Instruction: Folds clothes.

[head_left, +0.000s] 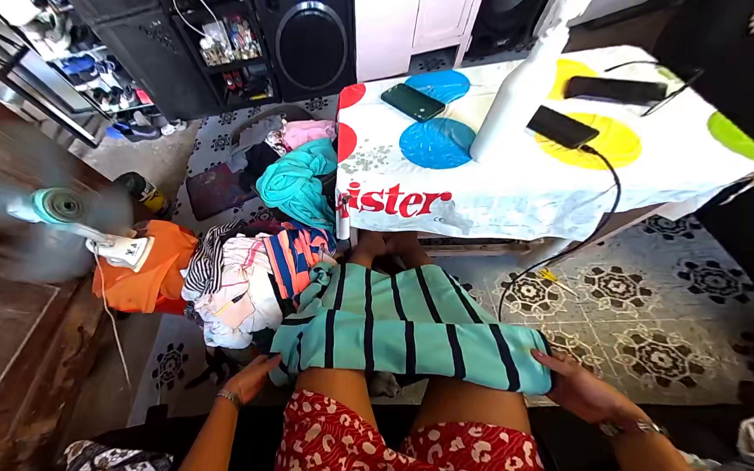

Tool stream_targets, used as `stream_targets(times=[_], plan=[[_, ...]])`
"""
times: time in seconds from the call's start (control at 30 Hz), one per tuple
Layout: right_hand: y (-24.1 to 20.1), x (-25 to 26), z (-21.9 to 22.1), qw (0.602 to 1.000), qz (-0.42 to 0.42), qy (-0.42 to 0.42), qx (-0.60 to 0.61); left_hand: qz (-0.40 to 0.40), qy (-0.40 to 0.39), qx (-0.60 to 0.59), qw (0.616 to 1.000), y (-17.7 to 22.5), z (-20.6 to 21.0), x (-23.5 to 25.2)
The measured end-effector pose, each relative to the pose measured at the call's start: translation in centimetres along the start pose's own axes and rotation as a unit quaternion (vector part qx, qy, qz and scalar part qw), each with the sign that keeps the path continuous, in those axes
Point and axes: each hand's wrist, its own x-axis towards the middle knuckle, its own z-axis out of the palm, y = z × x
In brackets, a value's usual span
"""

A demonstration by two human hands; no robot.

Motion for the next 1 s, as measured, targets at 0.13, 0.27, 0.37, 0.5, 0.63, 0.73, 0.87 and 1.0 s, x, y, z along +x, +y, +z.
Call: stream_targets(times=[0.13, 0.27, 0.37, 0.5, 0.63, 0.73, 0.87, 1.0], plan=[[-0.4, 0.2, -0.7, 0.999, -0.019, -0.021, -0.032, 0.089, 0.009, 0.008, 0.996, -0.2, -1.4, -1.6], [-5.1, 0.6, 1.7, 0.982, -0.083, 0.083, -0.146, 0.196, 0.133, -0.120, 0.964, 6.0, -1.3, -1.9], [-10.4, 1.9, 3.6, 0.956, -0.151, 0.183, -0.172, 0.249, 0.232, -0.050, 0.939, 14.4, -0.8, -1.3], [-15.9, 2.5, 4.3, 0.930, -0.224, 0.258, -0.136, 0.300, 0.330, 0.087, 0.891, 23.1, -0.9, -2.1], [-15.6, -1.3, 4.3, 0.918, -0.246, 0.282, -0.134, 0.303, 0.294, 0.103, 0.901, 24.9, -1.1, -5.8], [-9.7, -4.2, 2.8, 0.913, -0.256, 0.261, -0.183, 0.292, 0.255, 0.132, 0.912, 20.0, -0.8, -7.4], [1.1, -6.5, -0.2, 0.922, -0.230, 0.216, -0.224, 0.191, 0.194, 0.180, 0.945, 7.9, 0.4, -6.1], [5.3, -6.0, -2.0, 0.932, -0.240, 0.215, -0.167, 0.152, 0.186, 0.095, 0.966, 2.0, 1.4, -5.3]])
